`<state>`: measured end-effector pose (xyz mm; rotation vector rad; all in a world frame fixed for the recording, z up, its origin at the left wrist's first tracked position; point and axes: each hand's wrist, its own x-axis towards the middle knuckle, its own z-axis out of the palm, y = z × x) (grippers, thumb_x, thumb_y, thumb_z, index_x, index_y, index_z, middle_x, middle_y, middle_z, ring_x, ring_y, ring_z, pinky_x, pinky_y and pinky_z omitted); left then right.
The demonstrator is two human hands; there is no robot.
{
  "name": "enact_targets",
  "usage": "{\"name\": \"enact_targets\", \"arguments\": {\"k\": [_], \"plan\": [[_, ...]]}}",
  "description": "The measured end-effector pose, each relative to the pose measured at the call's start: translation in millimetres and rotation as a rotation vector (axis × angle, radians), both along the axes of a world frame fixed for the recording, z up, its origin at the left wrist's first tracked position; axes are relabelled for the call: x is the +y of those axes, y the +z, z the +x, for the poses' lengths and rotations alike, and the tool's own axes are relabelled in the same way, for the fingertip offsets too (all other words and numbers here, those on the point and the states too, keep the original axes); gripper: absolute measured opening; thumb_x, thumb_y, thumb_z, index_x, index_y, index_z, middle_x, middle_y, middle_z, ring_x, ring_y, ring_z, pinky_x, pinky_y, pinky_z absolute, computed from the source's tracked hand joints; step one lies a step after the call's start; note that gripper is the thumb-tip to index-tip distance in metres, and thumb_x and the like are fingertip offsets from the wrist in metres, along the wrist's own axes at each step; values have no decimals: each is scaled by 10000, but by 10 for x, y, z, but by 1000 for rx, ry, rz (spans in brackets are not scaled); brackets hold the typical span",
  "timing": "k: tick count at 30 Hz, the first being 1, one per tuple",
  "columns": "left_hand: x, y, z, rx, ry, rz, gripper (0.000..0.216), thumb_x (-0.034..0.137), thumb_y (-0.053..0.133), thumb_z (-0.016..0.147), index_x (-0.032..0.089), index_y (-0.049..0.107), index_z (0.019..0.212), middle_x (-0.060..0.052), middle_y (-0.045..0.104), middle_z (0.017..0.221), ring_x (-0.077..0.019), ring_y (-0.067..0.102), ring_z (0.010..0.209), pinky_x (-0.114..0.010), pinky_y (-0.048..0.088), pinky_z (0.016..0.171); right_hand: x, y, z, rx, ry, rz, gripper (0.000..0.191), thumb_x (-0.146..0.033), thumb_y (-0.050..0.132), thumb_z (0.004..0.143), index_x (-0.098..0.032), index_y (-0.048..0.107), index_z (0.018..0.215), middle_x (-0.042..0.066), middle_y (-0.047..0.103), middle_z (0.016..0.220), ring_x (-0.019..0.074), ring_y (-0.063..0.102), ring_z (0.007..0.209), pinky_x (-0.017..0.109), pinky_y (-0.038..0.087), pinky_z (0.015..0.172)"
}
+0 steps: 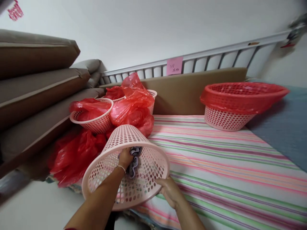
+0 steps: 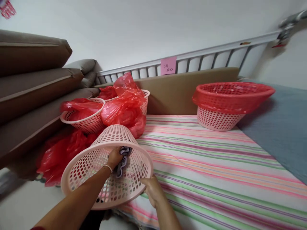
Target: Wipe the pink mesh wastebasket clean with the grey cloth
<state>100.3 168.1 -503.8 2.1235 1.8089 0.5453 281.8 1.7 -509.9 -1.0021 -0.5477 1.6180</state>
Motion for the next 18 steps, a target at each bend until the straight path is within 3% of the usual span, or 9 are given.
{"name": "enact_targets", "arguments": {"k": [3,7,13,18], "plan": [[105,32,54,-88,10,-18,273,263,587,840,149,602,1088,-79,660,1103,-219,604,1030,-445,429,937,22,7,-3,70,21,-9,475,-186,607,506,-133,629,978,90,713,838,253,653,776,389,500,726],[-15,61,230,-201,-36,-22,315,128,601,777,157,615,1091,-67,693,1084,-202,627,1010,-382,455,930,26,20,23,126,0,-10,472,-153,561,479,-133,633,945,74,708,804,243,645,767,368,502,703],[-796,29,476,-259,-149,-42,588,-14,518,581,148,606,1139,-67,689,1091,-222,611,1024,-320,448,936,51,-17,-12,197,-69,15,424,-128,533,457,-133,642,866,56,697,769,241,634,777,325,499,675],[-1468,58,468,-189,-302,-45,581,36,543,561,200,652,1107,-91,650,1101,-273,557,1032,-362,420,925,23,49,84,54,-132,48,374,-154,567,487,-105,642,850,46,664,679,211,612,654,292,476,612]]}}
